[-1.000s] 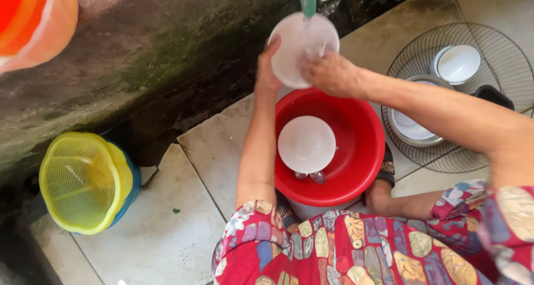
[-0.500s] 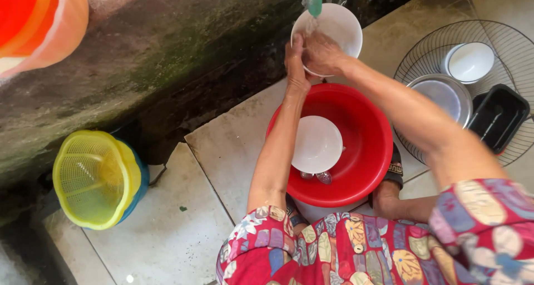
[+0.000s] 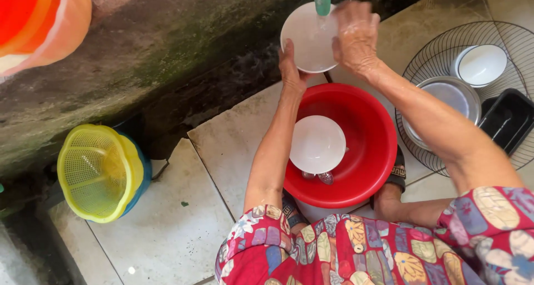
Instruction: Washing ceramic bowls and utensils with soap and water at a low-level tap.
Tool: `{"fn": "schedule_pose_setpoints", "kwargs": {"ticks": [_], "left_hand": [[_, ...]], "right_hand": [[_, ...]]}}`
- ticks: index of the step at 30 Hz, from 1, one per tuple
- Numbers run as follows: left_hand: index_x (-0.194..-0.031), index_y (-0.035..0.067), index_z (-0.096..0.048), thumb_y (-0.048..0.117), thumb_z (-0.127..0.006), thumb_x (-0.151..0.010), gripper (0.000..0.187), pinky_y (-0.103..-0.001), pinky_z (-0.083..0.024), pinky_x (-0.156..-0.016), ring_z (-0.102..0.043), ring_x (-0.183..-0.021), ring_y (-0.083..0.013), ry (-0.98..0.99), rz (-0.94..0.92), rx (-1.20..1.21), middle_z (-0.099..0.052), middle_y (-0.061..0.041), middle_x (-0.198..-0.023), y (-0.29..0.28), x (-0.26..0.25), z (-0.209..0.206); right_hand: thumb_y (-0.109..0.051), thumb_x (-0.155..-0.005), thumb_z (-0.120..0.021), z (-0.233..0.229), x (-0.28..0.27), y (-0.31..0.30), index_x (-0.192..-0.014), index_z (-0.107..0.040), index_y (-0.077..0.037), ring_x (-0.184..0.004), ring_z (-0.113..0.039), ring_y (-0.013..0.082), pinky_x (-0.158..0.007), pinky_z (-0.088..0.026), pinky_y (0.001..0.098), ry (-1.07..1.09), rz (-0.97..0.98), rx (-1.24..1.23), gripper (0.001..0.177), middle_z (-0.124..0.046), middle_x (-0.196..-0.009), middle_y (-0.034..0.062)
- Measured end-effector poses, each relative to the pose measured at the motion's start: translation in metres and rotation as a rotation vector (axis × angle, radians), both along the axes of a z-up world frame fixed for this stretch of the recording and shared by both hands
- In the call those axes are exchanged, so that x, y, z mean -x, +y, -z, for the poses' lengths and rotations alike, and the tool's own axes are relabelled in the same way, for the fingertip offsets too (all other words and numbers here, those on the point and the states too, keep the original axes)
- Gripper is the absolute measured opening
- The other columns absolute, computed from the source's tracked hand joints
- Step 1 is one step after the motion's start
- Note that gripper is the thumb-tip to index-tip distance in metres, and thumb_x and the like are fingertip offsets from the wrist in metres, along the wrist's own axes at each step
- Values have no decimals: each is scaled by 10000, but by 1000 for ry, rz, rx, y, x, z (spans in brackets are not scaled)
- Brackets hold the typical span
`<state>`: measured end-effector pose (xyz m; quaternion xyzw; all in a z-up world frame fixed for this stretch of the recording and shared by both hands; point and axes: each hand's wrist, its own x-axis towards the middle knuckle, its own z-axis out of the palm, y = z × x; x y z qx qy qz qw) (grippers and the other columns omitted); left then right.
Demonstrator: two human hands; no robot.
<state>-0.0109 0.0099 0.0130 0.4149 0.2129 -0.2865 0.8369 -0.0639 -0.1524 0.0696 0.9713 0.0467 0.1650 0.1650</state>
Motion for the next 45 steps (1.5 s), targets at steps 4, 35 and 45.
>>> {"fn": "schedule_pose_setpoints", "kwargs": {"ticks": [4, 35, 45], "left_hand": [[-1453, 174, -481, 506, -624, -882, 676, -446, -607, -759, -644, -1086, -342, 47, 14, 130, -603, -165, -1315, 3, 20, 11], [-1321, 40, -522, 524, -595, -802, 713, -318, -567, -459, -678, -724, -276, -162, 252, -450, -651, -211, -1106, -5, 7, -64], [-1381, -7, -489, 267, -621, -870, 594, -373, -547, -835, -632, -1031, -314, -194, 79, -363, -621, -244, -1239, -5, 23, -33]], "right_hand": [[-29, -759, -708, -3, 14, -6, -1399, -451, 1, -1047, -589, 379, -786, -547, 430, 152, 414, -1313, 690, -561, -1240, 232], [11, -819, -666, 86, 12, -42, -1223, -615, 97, -961, -748, 318, -758, -673, 359, 412, 950, -2093, 416, -708, -1131, 209], [-68, -843, -639, 40, 20, -29, -1300, -549, 117, -922, -723, 339, -636, -647, 359, 532, 796, -2007, 501, -668, -1141, 263]]}}
